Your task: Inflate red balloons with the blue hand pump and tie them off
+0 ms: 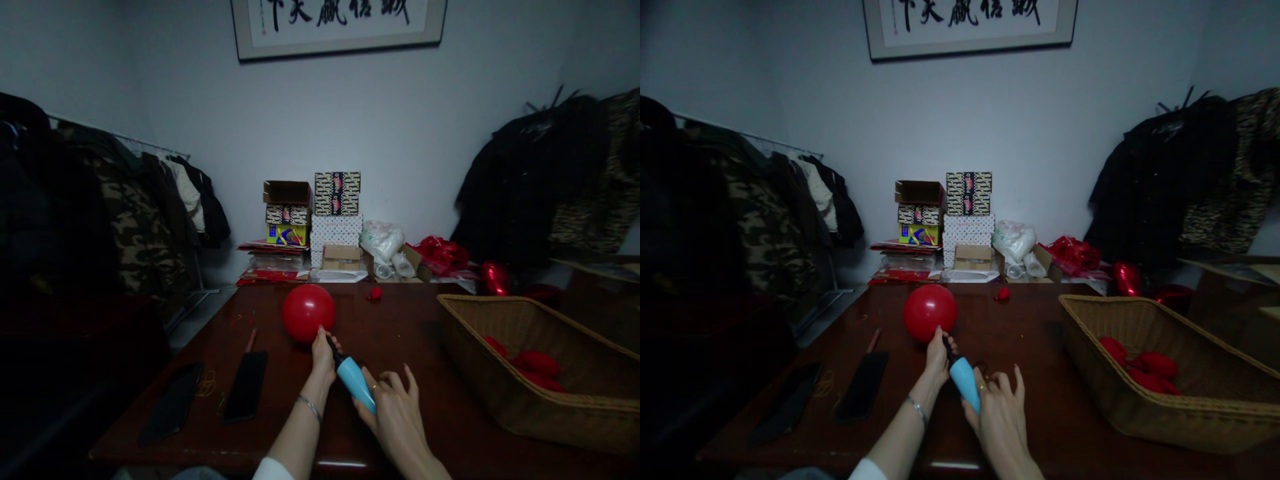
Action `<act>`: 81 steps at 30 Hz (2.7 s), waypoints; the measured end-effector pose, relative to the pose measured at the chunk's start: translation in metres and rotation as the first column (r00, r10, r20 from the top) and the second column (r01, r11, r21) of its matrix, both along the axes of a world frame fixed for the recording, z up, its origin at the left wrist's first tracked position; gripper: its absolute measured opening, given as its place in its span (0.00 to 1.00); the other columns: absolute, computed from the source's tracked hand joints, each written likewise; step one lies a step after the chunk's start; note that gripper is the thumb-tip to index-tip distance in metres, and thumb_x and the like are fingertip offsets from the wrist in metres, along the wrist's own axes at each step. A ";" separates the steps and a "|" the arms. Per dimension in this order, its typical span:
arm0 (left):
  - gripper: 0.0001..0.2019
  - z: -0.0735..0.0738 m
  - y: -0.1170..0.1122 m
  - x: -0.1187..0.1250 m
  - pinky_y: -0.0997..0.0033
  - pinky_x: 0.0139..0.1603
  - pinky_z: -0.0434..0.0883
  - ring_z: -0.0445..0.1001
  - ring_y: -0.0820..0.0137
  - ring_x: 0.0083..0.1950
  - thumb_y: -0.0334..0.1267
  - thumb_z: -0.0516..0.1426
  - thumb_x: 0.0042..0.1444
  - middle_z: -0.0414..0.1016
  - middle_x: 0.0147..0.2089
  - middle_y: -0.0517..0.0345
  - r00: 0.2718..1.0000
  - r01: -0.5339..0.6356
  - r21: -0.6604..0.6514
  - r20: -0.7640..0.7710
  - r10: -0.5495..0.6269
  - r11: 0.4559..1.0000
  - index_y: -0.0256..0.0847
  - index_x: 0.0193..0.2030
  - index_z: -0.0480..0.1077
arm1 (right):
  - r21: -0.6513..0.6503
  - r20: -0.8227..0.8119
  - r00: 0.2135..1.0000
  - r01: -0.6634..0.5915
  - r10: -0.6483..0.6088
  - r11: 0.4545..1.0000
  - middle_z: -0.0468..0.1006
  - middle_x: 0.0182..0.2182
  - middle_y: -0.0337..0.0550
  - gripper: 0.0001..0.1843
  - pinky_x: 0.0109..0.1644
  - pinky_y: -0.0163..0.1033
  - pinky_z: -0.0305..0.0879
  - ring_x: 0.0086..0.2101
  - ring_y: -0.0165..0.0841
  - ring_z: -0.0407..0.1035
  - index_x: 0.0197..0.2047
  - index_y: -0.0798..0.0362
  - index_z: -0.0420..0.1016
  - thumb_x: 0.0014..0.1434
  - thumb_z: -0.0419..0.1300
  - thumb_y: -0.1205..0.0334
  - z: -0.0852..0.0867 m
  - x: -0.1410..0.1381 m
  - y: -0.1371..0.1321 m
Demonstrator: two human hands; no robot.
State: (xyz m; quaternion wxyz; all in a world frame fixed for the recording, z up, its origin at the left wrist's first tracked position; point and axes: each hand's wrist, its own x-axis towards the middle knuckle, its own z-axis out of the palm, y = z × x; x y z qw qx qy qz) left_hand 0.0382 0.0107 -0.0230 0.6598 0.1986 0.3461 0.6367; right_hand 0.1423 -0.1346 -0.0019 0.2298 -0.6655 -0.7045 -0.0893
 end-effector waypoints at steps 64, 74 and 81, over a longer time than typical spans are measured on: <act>0.12 -0.012 0.003 0.005 0.76 0.24 0.66 0.68 0.74 0.20 0.37 0.54 0.56 0.64 0.18 0.61 0.998 -0.018 -0.039 0.062 0.020 0.999 0.39 0.24 0.59 | 0.051 -0.055 0.998 -0.026 0.029 0.998 0.78 0.32 0.41 0.25 0.62 0.56 0.34 0.44 0.40 0.67 0.54 0.50 0.69 0.53 0.60 0.54 -0.023 0.010 -0.008; 0.12 -0.011 0.010 -0.002 0.76 0.25 0.67 0.69 0.74 0.21 0.36 0.52 0.58 0.65 0.19 0.60 0.995 -0.070 -0.043 0.073 0.073 0.997 0.39 0.24 0.60 | 0.090 -0.037 0.998 -0.040 0.043 0.995 0.78 0.32 0.40 0.24 0.62 0.57 0.33 0.43 0.40 0.67 0.54 0.48 0.69 0.54 0.59 0.52 -0.036 0.018 -0.015; 0.14 -0.016 0.015 -0.010 0.72 0.30 0.70 0.71 0.73 0.23 0.37 0.51 0.60 0.67 0.19 0.58 0.998 -0.027 -0.001 0.052 0.027 1.000 0.39 0.23 0.60 | 0.055 0.010 0.995 -0.100 0.100 0.993 0.78 0.34 0.41 0.27 0.61 0.60 0.30 0.44 0.40 0.66 0.58 0.50 0.64 0.56 0.56 0.52 -0.048 0.031 -0.021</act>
